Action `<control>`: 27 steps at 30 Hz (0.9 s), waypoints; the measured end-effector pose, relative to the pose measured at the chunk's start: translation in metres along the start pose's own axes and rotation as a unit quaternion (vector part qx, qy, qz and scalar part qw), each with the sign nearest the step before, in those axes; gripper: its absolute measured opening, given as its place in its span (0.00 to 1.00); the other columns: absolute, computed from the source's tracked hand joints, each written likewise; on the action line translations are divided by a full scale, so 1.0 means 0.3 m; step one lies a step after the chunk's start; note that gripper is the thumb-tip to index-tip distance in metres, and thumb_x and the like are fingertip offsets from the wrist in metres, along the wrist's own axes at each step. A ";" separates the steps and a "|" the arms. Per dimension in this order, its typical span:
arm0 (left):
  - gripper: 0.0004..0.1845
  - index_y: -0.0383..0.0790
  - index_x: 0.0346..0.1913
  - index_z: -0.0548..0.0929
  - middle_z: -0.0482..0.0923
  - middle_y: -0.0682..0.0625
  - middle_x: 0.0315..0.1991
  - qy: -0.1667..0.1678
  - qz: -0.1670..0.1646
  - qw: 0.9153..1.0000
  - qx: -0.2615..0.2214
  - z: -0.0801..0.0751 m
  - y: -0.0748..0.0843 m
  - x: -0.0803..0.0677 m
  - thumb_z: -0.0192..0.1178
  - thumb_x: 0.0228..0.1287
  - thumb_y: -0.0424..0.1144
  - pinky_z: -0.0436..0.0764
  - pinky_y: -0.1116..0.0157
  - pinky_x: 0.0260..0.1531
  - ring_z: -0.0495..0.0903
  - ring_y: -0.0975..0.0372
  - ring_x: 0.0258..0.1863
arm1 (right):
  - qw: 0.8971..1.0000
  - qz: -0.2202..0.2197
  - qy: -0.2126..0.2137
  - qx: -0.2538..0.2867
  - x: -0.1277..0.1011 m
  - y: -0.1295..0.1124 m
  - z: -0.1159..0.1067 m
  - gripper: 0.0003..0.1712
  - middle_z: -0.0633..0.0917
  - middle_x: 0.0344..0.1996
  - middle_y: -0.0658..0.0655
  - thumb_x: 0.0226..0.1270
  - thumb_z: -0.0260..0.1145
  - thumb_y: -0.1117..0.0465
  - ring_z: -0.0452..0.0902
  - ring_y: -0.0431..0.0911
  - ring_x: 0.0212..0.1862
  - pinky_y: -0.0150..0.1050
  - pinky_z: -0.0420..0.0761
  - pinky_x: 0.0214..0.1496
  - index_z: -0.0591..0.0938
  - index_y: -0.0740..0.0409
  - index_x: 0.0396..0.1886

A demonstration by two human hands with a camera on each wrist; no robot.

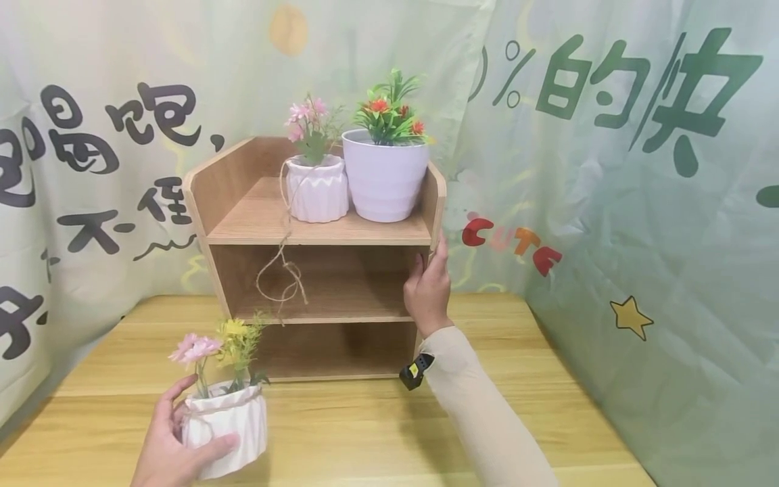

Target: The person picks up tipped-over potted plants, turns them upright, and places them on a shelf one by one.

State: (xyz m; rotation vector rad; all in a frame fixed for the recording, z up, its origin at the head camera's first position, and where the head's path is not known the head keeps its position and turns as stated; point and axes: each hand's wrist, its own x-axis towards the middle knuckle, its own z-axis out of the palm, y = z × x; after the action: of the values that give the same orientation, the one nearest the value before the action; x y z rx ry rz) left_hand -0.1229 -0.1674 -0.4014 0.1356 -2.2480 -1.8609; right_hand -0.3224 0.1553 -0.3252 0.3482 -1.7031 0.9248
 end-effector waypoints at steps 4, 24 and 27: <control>0.61 0.45 0.72 0.48 0.65 0.31 0.60 0.019 0.042 0.999 -0.027 0.001 -0.005 -0.005 0.75 0.35 0.21 0.82 0.64 0.33 0.79 0.66 0.37 | 1.000 0.004 -0.005 -0.003 -0.003 0.000 -0.003 0.32 0.72 0.60 0.73 0.70 0.55 0.68 0.72 0.64 0.58 0.57 0.71 0.58 0.55 0.65 0.70; 0.63 0.48 0.70 0.53 0.63 0.50 0.61 0.087 0.121 0.987 -0.063 -0.003 0.035 -0.001 0.73 0.26 0.14 0.78 0.74 0.37 0.75 0.71 0.45 | 1.000 -0.001 -0.004 0.006 0.000 0.001 -0.001 0.32 0.72 0.59 0.73 0.70 0.55 0.69 0.73 0.64 0.58 0.58 0.72 0.57 0.55 0.64 0.70; 0.64 0.44 0.70 0.54 0.66 0.55 0.59 0.099 0.147 0.982 -0.064 0.002 0.040 -0.001 0.73 0.23 0.13 0.77 0.76 0.39 0.74 0.69 0.47 | 1.000 -0.002 -0.004 0.004 -0.001 0.002 0.000 0.32 0.72 0.59 0.74 0.70 0.54 0.69 0.73 0.64 0.57 0.58 0.72 0.56 0.55 0.64 0.70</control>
State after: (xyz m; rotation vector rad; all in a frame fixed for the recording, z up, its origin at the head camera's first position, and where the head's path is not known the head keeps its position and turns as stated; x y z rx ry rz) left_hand -0.1219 -0.1645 -0.3899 -0.0308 -1.8938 -1.7423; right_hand -0.3225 0.1556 -0.3256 0.3616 -1.7053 0.9290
